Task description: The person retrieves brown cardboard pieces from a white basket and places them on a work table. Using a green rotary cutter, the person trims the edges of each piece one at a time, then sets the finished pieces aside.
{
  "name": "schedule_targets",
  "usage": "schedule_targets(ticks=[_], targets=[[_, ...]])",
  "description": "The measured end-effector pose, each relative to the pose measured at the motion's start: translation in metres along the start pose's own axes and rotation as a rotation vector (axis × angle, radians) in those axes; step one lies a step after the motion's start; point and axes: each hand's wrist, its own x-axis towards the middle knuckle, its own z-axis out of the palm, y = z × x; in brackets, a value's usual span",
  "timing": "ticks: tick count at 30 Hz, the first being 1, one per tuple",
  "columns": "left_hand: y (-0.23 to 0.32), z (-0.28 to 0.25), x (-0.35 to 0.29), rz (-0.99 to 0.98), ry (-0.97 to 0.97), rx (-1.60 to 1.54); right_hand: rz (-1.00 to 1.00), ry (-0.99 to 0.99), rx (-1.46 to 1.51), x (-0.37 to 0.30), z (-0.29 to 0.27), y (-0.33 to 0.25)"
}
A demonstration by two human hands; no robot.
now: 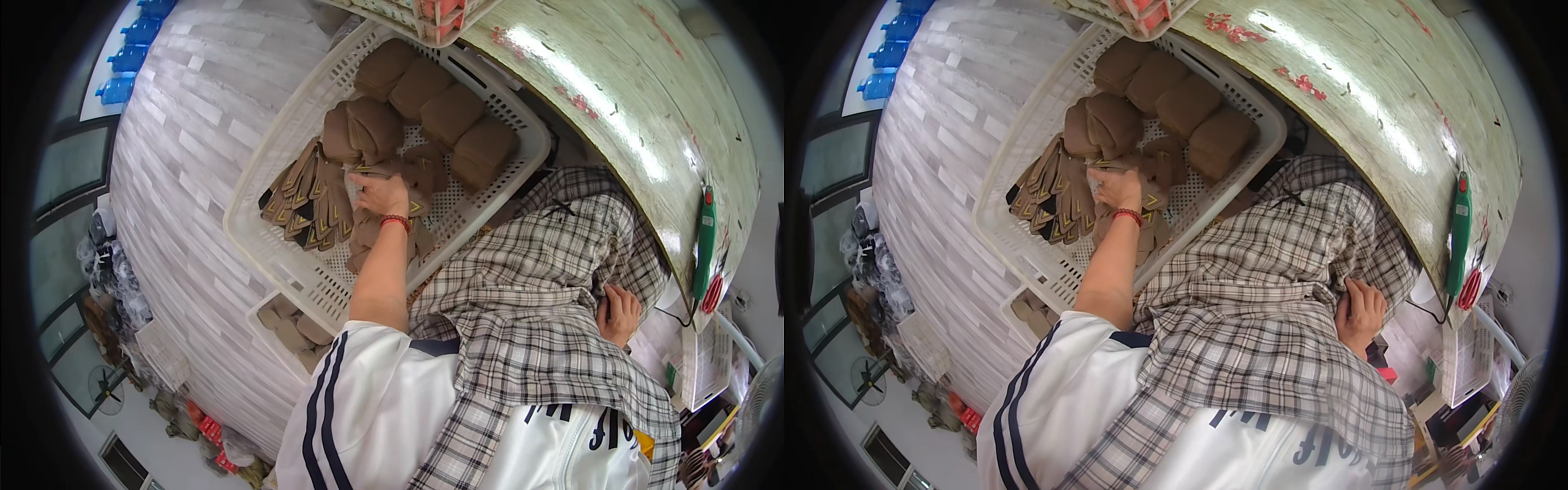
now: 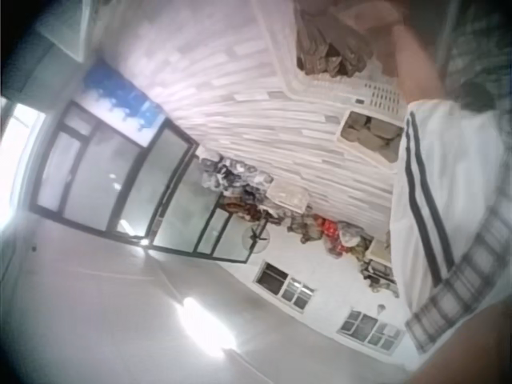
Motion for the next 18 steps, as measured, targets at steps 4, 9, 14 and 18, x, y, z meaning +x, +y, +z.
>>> schedule_targets(ticks=[4,9,14,18], targets=[[0.016,-0.002,0.0,-0.104,-0.094,-0.048,0.007,0.0,0.012,-0.001,0.0,0.0],[0.023,0.007,0.004,-0.211,0.095,-0.02,0.01,0.006,0.017,-0.001,-0.002,0.0],[0.0,0.016,0.013,0.668,0.142,-0.123,0.02,0.022,0.011,0.0,0.0,-0.003],[0.002,0.042,0.028,1.187,-0.193,0.15,0.005,0.011,0.031,0.003,-0.003,-0.001]])
